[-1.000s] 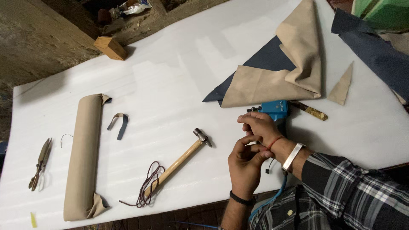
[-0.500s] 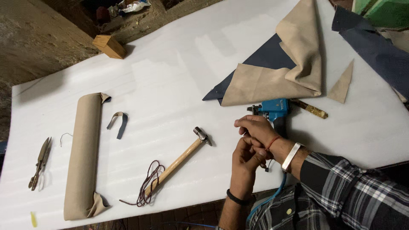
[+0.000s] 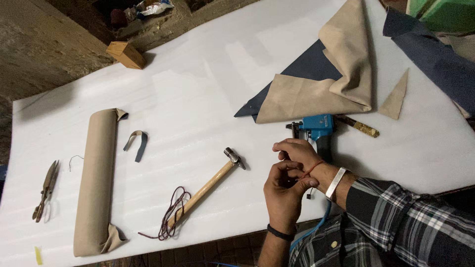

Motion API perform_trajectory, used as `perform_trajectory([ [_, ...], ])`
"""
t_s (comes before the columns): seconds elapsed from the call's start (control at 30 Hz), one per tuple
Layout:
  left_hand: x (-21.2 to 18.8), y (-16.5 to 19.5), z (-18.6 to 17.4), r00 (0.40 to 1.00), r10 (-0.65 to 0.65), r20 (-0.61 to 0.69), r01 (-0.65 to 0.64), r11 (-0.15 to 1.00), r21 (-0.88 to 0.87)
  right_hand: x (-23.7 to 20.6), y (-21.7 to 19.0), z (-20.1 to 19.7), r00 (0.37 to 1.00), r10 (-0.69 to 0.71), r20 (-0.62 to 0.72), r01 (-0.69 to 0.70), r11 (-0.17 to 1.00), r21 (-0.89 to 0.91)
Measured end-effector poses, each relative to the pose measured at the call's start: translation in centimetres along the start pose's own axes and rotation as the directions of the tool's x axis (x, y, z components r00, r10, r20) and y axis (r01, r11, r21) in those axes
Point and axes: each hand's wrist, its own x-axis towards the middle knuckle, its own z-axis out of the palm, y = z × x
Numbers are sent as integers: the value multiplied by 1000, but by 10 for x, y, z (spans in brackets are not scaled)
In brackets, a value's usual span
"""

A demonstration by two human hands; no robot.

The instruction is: The person picks up a pneumatic nail gun from the work table, loads fasteners into it and works the mechanism, then handles a metal ruler and fabric pieces on the table. For a long stretch they fidget with a red string bracelet on their wrist before standing back from the table.

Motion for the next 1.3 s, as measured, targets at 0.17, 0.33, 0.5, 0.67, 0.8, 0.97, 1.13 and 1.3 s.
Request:
perform_trajectory([
  [0.17,2,3,0,995,-31,-95,25,998,-63,-3,6,-1,999,-42,32,41,999,8],
  [0.33,3,1,-8,998,-64,-9,64,989,132,-8,11,-3,1000,19,19,-20,998,60],
  [0.5,0,12,-6,1000,-6,23,-2,951,308,-19,3,4,997,-49,-67,45,998,-51],
  [0.67,-2,22,-2,998,-64,20,47,882,469,-38,-11,13,994,-21,-105,16,999,-43],
  [0.8,2,19,-13,988,-98,119,51,937,344,-43,-14,16,996,19,-85,-19,1000,-3],
  [0.97,4,13,-29,950,-201,239,168,974,154,-35,-6,19,999,-44,6,44,999,4],
  [1.13,-4,16,-41,904,-243,351,263,965,-10,-30,3,19,999,31,40,-24,984,-175],
  [1.3,-5,7,-39,908,-152,389,201,976,-88,-25,8,19,999,41,31,-33,975,-222],
])
